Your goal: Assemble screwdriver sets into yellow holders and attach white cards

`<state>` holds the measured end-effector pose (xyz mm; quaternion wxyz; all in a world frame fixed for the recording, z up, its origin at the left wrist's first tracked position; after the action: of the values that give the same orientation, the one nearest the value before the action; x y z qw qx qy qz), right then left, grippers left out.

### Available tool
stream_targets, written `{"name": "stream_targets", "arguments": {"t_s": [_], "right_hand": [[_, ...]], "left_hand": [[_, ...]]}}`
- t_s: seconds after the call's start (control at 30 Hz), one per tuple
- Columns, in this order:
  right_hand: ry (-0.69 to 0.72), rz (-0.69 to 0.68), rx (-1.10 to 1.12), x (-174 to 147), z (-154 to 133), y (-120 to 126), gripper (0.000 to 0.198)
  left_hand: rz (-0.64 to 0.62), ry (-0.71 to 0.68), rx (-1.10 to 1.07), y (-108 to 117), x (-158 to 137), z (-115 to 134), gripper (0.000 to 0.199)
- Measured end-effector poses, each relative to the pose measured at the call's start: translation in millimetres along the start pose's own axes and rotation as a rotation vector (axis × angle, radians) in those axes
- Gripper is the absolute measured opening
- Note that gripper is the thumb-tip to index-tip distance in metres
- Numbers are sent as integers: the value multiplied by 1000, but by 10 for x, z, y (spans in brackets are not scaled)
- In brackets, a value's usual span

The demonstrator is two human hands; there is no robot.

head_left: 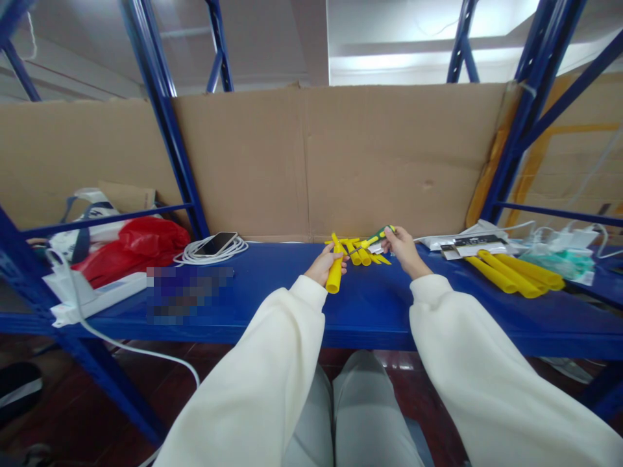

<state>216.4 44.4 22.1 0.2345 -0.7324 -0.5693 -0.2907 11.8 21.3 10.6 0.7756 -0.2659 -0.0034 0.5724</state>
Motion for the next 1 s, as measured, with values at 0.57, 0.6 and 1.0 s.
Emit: {"name": "stream_targets", "arguments": {"t_s": [0.57, 0.6, 1.0], "right_hand": [[-83, 118, 111, 9, 72, 22, 44], [-77, 114, 107, 11, 72, 21, 45], [-78, 108, 103, 17, 77, 19, 44]], "left_hand": [[-36, 54, 7, 11, 11, -10, 63], [-44, 58, 4, 17, 22, -12, 63], [-86, 59, -16, -13, -24, -12, 59]]}}
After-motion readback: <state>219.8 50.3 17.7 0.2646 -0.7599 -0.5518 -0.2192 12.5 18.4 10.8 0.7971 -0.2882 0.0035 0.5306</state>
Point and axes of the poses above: each hand's wrist, its own x-axis towards the middle knuckle, its own y-axis out of the back of the hand, z = x × y, the point moved 2 cm from there along x, towards the middle knuckle, and after that the axes turned 12 degrees about y, right-handed, at the moved point
